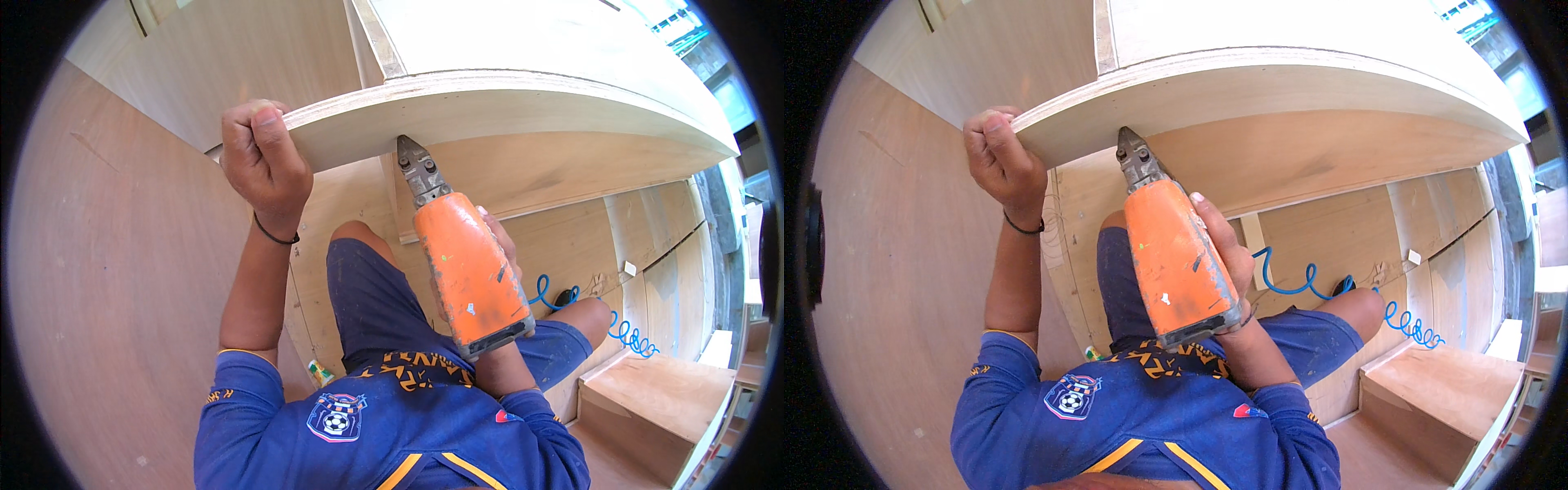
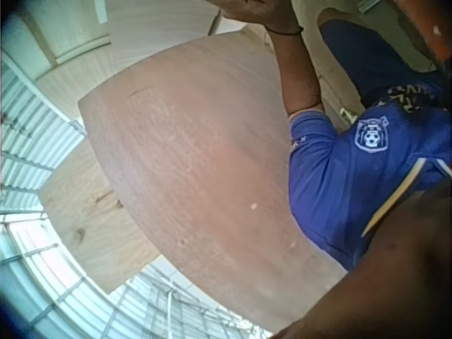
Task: The person assembles a curved wooden structure by hand and using a pneumatic nail gun. The person positions wooden pieces against a frame and secures them with the nail gun, repeating the process across the curved surface.
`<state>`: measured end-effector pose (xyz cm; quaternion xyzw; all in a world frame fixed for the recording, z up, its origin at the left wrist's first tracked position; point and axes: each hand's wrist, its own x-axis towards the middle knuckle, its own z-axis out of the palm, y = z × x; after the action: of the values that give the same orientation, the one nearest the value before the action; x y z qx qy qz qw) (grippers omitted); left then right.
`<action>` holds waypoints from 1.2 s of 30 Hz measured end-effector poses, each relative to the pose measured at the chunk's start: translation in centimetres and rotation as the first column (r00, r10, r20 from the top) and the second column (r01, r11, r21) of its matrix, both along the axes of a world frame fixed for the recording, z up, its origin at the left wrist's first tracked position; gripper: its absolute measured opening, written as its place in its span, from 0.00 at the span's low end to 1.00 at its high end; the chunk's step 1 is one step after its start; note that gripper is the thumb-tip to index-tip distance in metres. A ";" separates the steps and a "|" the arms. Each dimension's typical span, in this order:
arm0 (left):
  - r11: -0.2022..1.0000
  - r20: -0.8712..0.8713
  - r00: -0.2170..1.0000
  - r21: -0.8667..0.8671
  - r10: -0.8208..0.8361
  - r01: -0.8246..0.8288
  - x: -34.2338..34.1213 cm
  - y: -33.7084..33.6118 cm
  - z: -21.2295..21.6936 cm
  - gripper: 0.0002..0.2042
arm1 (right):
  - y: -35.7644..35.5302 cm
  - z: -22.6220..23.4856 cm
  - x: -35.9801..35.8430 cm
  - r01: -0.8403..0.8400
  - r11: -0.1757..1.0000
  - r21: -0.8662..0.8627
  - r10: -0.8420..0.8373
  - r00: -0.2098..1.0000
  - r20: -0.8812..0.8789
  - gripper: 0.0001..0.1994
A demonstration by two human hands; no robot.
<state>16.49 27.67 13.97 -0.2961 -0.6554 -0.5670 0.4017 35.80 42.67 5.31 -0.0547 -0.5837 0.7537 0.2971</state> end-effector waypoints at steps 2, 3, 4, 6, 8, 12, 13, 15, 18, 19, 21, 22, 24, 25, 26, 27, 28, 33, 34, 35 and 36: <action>0.998 0.033 0.998 0.031 -0.048 0.047 -0.3 0.0 -0.4 0.12 | 0.3 -0.2 0.2 0.004 1.000 0.014 -0.004 1.000 -0.001 0.15; 0.993 0.085 0.991 0.055 -0.108 0.104 -0.4 -0.2 -0.5 0.13 | 0.5 -0.4 0.3 0.014 1.000 0.027 -0.014 1.000 -0.002 0.14; 0.984 0.134 0.977 0.082 -0.168 0.158 -0.6 -0.5 -0.7 0.14 | 0.8 -0.8 0.6 0.034 0.999 0.041 -0.035 0.999 0.003 0.14; 0.888 0.248 0.861 0.249 -0.444 0.386 -1.1 -1.1 -1.8 0.17 | 1.8 -1.9 1.2 0.114 0.990 0.089 -0.115 0.993 0.004 0.14; 0.585 0.270 0.531 0.523 -0.803 0.619 -1.5 -1.7 -4.3 0.22 | 3.2 -3.0 1.8 0.250 0.953 0.170 -0.252 0.968 -0.006 0.14; 0.388 0.227 0.321 0.659 -0.919 0.645 0.3 1.1 -9.0 0.27 | 5.8 -4.5 2.3 0.392 0.742 0.544 -0.471 0.882 0.008 0.11; 0.339 0.188 0.296 0.698 -0.937 0.631 0.6 2.2 -9.1 0.25 | 6.5 -4.8 2.5 0.406 0.645 0.647 -0.533 0.846 0.000 0.09; 0.245 0.111 0.252 0.761 -0.961 0.600 0.9 3.9 -8.5 0.22 | 7.8 -5.2 2.8 0.391 0.773 0.499 -0.444 0.896 -0.014 0.07; 0.360 0.169 0.376 0.771 -0.911 0.525 0.9 4.8 -8.3 0.18 | 8.1 -7.0 2.8 0.223 0.961 -0.166 -0.238 0.968 -0.080 0.15; 0.395 0.184 0.417 0.768 -0.890 0.505 0.8 4.9 -8.3 0.17 | 8.7 -7.8 2.8 0.191 0.962 -0.193 -0.210 0.974 -0.086 0.17; 0.449 0.202 0.476 0.747 -0.856 0.491 0.7 5.4 -8.2 0.16 | 10.1 -9.0 3.4 0.163 0.966 -0.201 -0.181 0.981 -0.076 0.19; 0.474 0.209 0.502 0.736 -0.839 0.484 0.7 5.7 -8.1 0.15 | 10.5 -9.6 3.6 0.165 0.955 -0.247 -0.191 0.978 -0.088 0.19; 0.606 0.378 0.510 0.680 -0.773 0.414 1.0 5.5 -8.4 0.16 | 10.5 -9.5 3.3 0.159 0.904 -0.396 -0.229 0.964 -0.136 0.19; 0.664 0.457 0.505 0.641 -0.733 0.384 1.2 5.3 -8.5 0.17 | 10.5 -9.3 3.2 0.260 0.926 -0.275 -0.298 0.948 -0.109 0.17; 0.668 0.475 0.489 0.641 -0.732 0.377 1.5 5.1 -8.4 0.16 | 10.5 -8.9 3.1 0.362 0.920 -0.152 -0.376 0.923 -0.081 0.16; 0.674 0.496 0.472 0.640 -0.729 0.368 1.9 4.7 -7.9 0.16 | 10.0 -7.0 2.6 0.493 0.841 0.221 -0.501 0.865 -0.025 0.12; 0.679 0.516 0.453 0.638 -0.727 0.362 2.3 4.3 -7.4 0.15 | 9.8 -6.6 2.3 0.527 0.752 0.396 -0.573 0.819 -0.004 0.11; 0.659 0.614 0.239 0.700 -0.752 0.275 4.4 4.9 -5.3 0.14 | 10.7 -5.7 3.3 0.485 0.547 0.682 -0.730 0.675 0.106 0.08; 0.631 0.596 0.210 0.720 -0.775 0.289 4.6 5.2 -5.4 0.13 | 11.1 -6.5 3.8 0.494 0.580 0.648 -0.709 0.698 0.102 0.08; 0.604 0.576 0.186 0.738 -0.796 0.301 4.8 5.4 -5.6 0.13 | 11.3 -6.3 3.8 0.470 0.566 0.677 -0.710 0.696 0.110 0.07; 0.576 0.549 0.177 0.761 -0.817 0.299 4.9 5.4 -6.1 0.13 | 11.4 -6.1 4.0 0.443 0.551 0.707 -0.711 0.693 0.119 0.06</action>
<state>21.41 33.12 7.88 -0.0747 -0.4236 -0.8828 -0.1888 39.81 54.02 -0.78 -0.2954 -0.7932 0.3404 0.4095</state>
